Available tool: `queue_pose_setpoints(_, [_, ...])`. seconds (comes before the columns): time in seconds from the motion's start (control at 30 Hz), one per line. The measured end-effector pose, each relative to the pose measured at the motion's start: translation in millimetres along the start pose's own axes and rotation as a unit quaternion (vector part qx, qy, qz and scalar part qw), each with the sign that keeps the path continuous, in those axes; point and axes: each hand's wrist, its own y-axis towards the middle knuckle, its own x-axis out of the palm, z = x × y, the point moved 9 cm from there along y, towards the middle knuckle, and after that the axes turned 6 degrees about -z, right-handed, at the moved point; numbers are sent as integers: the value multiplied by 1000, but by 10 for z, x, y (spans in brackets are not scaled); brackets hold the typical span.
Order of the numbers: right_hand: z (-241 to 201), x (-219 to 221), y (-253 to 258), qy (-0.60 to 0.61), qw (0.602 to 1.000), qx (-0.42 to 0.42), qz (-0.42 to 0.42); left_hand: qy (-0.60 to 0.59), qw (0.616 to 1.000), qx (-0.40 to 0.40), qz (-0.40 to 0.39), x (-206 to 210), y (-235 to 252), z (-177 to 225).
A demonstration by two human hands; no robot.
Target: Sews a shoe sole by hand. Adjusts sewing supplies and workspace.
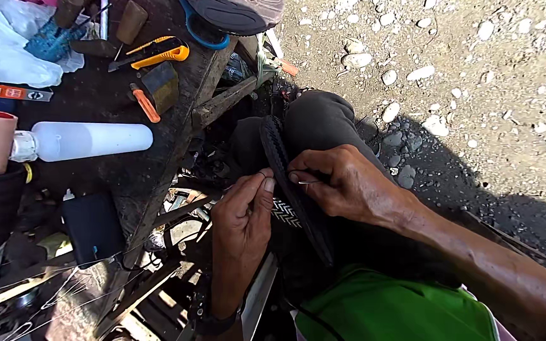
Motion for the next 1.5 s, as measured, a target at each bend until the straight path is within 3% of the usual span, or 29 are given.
queue_pose_setpoints(0.23, [-27, 13, -3, -11, 999, -32, 12, -233, 969, -45, -63, 6, 66, -309])
queue_pose_setpoints(0.47, [-24, 23, 23, -10, 999, -35, 9, -349, 930, -83, -77, 76, 9, -489])
queue_pose_setpoints(0.6, [-15, -35, 53, -15, 1000, -10, 2, -281, 955, -50, -77, 52, 25, -404])
queue_pose_setpoints(0.7, [-18, -97, -46, 9, 1000, 10, -1, -92, 995, -10, -39, 4, -25, -279])
queue_pose_setpoints(0.77, [-6, -57, -252, -1, 999, 36, -15, 56, 998, 10, -2, 7, -93, -225])
queue_pose_setpoints(0.83, [44, 126, -573, -32, 995, 81, -49, 111, 994, 18, 18, 16, -157, -255])
queue_pose_setpoints(0.97, [196, 657, -1120, -106, 977, 159, -91, 102, 994, 23, 38, -16, -217, -403])
queue_pose_setpoints(1.07, [363, 930, -1243, -58, 984, 161, -55, 76, 995, 23, 55, -15, -261, -454])
queue_pose_setpoints(1.3, [165, 698, -1208, 163, 983, 84, 7, 46, 993, 30, 104, -10, -370, -329])
queue_pose_setpoints(1.43, [31, 587, -1159, 120, 989, 83, 23, 55, 995, 2, 84, 217, -394, -211])
queue_pose_setpoints(1.5, [-11, 570, -1139, 84, 992, 90, 30, -39, 998, -20, 47, 349, -371, -199])
